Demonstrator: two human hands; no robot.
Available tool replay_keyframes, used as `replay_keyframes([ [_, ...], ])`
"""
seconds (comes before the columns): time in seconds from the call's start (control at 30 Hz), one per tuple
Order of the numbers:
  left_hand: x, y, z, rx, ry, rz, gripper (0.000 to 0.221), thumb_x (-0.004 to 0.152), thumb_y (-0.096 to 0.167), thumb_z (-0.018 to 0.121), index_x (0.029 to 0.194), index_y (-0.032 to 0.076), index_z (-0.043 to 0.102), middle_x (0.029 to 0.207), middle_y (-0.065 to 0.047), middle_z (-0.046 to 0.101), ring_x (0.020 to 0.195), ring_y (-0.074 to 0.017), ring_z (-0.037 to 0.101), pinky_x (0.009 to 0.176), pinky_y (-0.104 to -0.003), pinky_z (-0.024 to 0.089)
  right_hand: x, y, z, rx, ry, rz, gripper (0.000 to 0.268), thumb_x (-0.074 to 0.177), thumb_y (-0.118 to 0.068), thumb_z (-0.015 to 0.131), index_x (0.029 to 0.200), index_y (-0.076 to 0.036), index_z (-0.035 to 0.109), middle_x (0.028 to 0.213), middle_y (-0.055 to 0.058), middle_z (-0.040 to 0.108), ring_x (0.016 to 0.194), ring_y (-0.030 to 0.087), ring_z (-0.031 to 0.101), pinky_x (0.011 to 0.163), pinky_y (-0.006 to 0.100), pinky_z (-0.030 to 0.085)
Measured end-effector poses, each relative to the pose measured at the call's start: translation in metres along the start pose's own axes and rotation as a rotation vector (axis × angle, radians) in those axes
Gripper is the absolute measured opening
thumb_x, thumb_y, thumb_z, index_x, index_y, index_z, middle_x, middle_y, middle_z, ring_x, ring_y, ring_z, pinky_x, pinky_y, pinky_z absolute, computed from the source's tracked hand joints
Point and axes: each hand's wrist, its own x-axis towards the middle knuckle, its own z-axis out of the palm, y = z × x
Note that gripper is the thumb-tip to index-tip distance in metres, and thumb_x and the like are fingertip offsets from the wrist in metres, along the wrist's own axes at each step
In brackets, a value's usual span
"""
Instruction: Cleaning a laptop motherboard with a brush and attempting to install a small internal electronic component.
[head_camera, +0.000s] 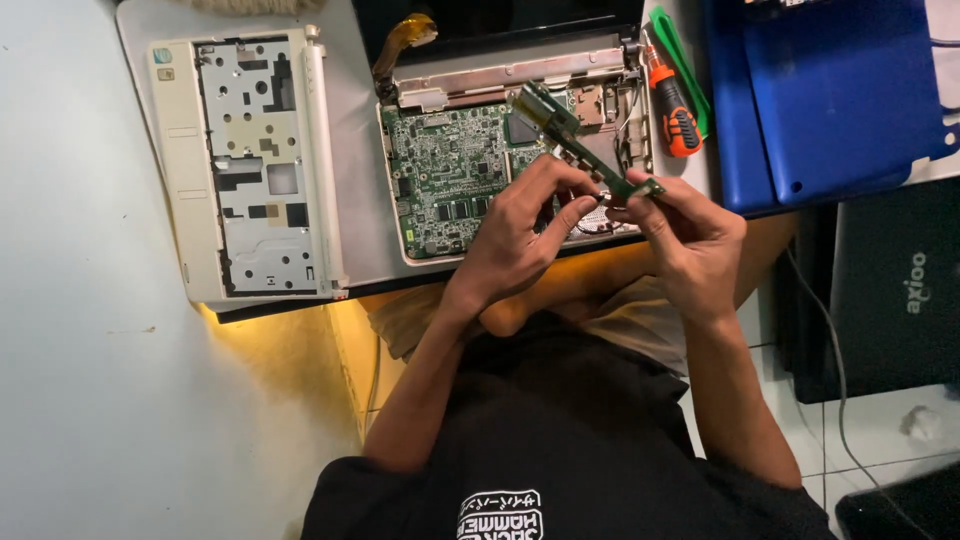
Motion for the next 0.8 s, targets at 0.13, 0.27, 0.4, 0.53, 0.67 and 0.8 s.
replay_keyframes([
  [0.13,-0.002,-0.004,0.004,0.079,0.049,0.058,0.011,0.120,0.014,0.074,0.130,0.014,0.078,0.110,-0.004,0.072,0.098,-0.0249,0.075,0.089,-0.042,0.065,-0.004,-0.006,0.010,-0.110,-0.034,0.012,0.031,0.112,0.013,0.082,0.143,0.015,0.080,0.116,0.025,0.083,0.114,0.022,0.074,0.092,0.046,0.072],
  [0.27,-0.003,-0.006,0.005,0.069,0.063,0.061,0.012,0.120,0.014,0.075,0.131,0.016,0.079,0.109,-0.002,0.072,0.097,-0.0231,0.075,0.090,-0.041,0.065,-0.001,-0.011,0.008,-0.157,-0.097,0.005,0.031,0.111,0.014,0.082,0.142,0.015,0.081,0.119,0.030,0.085,0.116,0.028,0.080,0.093,0.052,0.072],
  [0.4,-0.002,0.007,0.008,0.135,0.113,0.096,0.013,0.118,0.013,0.078,0.131,0.015,0.080,0.108,-0.004,0.073,0.096,-0.0271,0.076,0.091,-0.043,0.066,0.001,-0.011,0.008,-0.167,-0.133,-0.016,0.030,0.113,0.014,0.078,0.143,0.015,0.080,0.121,0.032,0.085,0.120,0.033,0.081,0.097,0.055,0.070],
  [0.53,-0.008,0.004,0.011,0.184,0.156,0.124,0.019,0.118,0.012,0.078,0.133,0.022,0.085,0.106,0.003,0.074,0.088,-0.0203,0.072,0.091,-0.038,0.066,0.002,-0.012,0.008,-0.138,-0.129,-0.027,0.027,0.117,0.014,0.073,0.143,0.014,0.080,0.118,0.031,0.085,0.115,0.034,0.083,0.095,0.052,0.071],
  [0.67,-0.010,0.007,0.012,0.291,0.184,0.180,0.023,0.118,0.006,0.077,0.134,0.020,0.086,0.108,-0.001,0.074,0.090,-0.0250,0.073,0.088,-0.040,0.066,0.006,-0.016,0.005,-0.158,-0.142,-0.048,0.029,0.116,0.018,0.072,0.144,0.018,0.078,0.117,0.034,0.084,0.119,0.041,0.082,0.094,0.055,0.071],
  [0.8,-0.014,-0.008,0.018,0.375,0.194,0.217,0.025,0.117,0.002,0.076,0.137,0.015,0.085,0.113,-0.005,0.073,0.093,-0.0267,0.071,0.088,-0.044,0.064,0.006,-0.019,0.010,-0.191,-0.139,-0.089,0.028,0.117,0.019,0.070,0.144,0.018,0.078,0.118,0.034,0.085,0.118,0.042,0.082,0.093,0.057,0.071],
])
